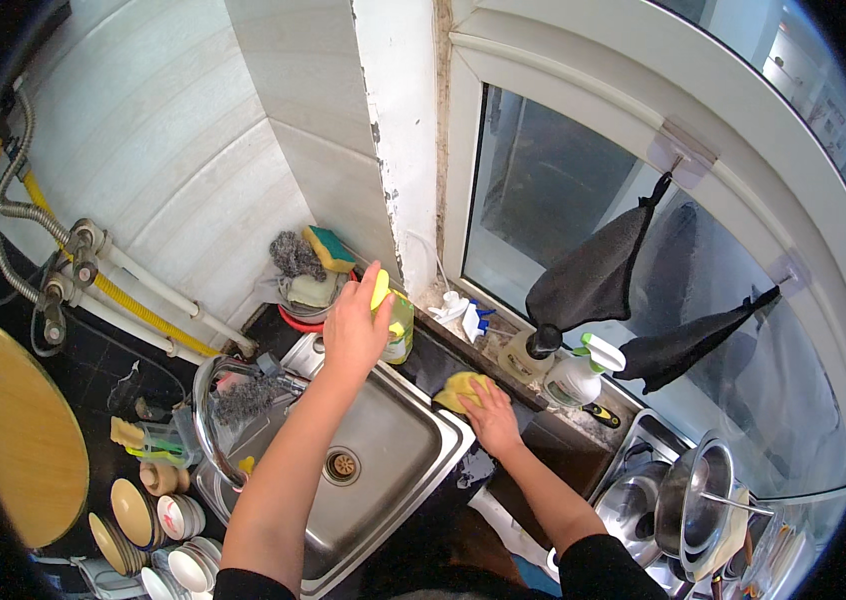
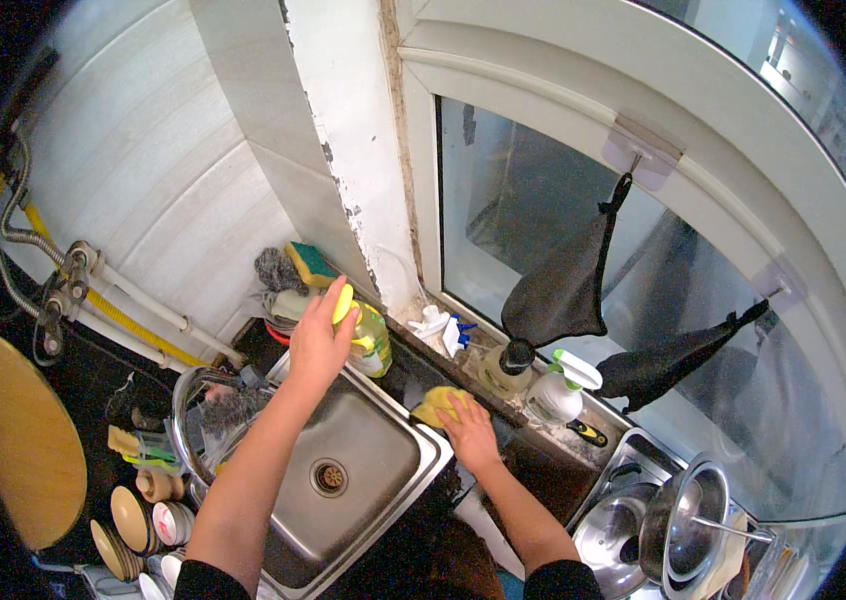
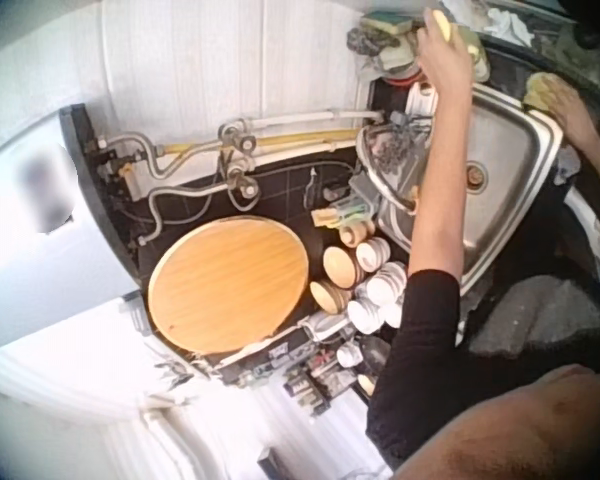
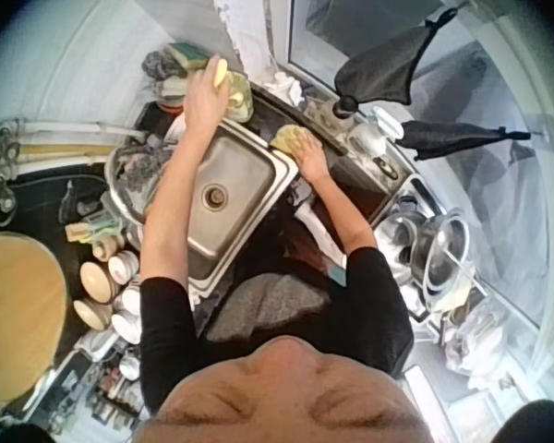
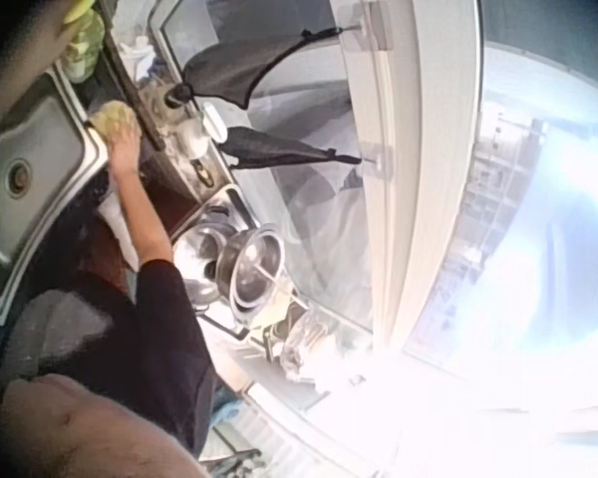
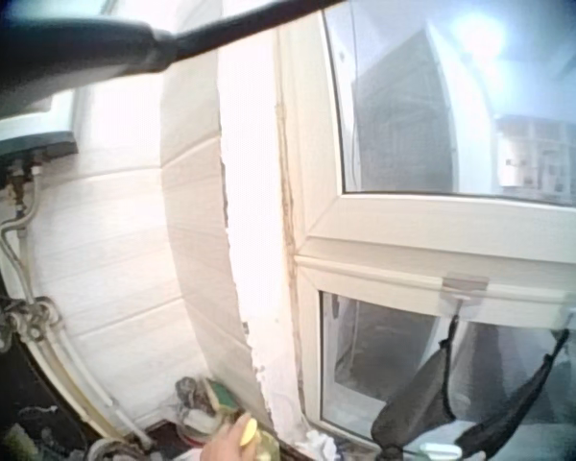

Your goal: The person cleans a kitchen sink by first rinsing their hands and then using a knife to scrape food debris from the drain into a small bowl. They empty the bowl into a trash bin and return to the sink to rinse the drain and the bowl. Finally, they wipe the sink basin and faucet with a yellow cloth and rinse a plastic bag under running water.

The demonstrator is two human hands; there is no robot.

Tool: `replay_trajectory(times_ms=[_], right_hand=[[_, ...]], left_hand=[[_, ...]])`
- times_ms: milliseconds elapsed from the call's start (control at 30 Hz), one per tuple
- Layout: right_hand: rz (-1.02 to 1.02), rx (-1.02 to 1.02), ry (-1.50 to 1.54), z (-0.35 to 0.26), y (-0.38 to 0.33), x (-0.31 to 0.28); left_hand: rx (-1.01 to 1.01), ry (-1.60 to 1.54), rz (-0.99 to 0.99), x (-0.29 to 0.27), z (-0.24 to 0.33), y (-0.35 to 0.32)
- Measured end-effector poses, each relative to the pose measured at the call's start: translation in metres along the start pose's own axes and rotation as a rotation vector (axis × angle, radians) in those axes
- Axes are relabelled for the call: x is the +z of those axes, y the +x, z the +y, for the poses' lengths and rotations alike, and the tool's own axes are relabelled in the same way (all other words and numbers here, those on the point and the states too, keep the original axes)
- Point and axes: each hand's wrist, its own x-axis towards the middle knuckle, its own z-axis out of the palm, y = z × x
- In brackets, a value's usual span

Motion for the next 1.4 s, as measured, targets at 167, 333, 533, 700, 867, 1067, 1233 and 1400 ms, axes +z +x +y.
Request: replay_trajectory(times_ms=[167,333,533,700,867,1067,1233,1400], right_hand=[[0.127,0.257,-0.067,0.016,-0.073,-0.018],[0.278,0.313,0.031,0.007,-0.095,-0.046],[0.202,0.079,-0.124,0.003,-0.035,-0.049],[0.184,0.23,-0.205,-0.011,-0.075,0.001],[0.134,0.12,-0.106,-0.088,-0.13,0.035],[-0.254,-0.101,0.491,-0.186,-0.169,0.041],[-0.1,-0.252,0.483,-0.182,-0.123,0.037],[0.14,-0.216,-0.112,-0.088,-0.054,0.007]], left_hand=[[0.015,-0.11,0.052,-0.002,0.002,-0.011],[0.066,-0.144,0.084,-0.008,-0.002,-0.048],[0.049,-0.241,-0.001,-0.021,0.004,-0.108],[-0.021,-0.376,-0.105,-0.035,-0.006,-0.173],[-0.256,-0.424,-0.11,-0.046,-0.036,-0.253],[-0.364,-0.393,-0.073,-0.063,-0.061,-0.319],[-0.437,-0.385,0.006,-0.091,-0.075,-0.367],[-0.528,-0.352,0.11,-0.11,-0.091,-0.417]])
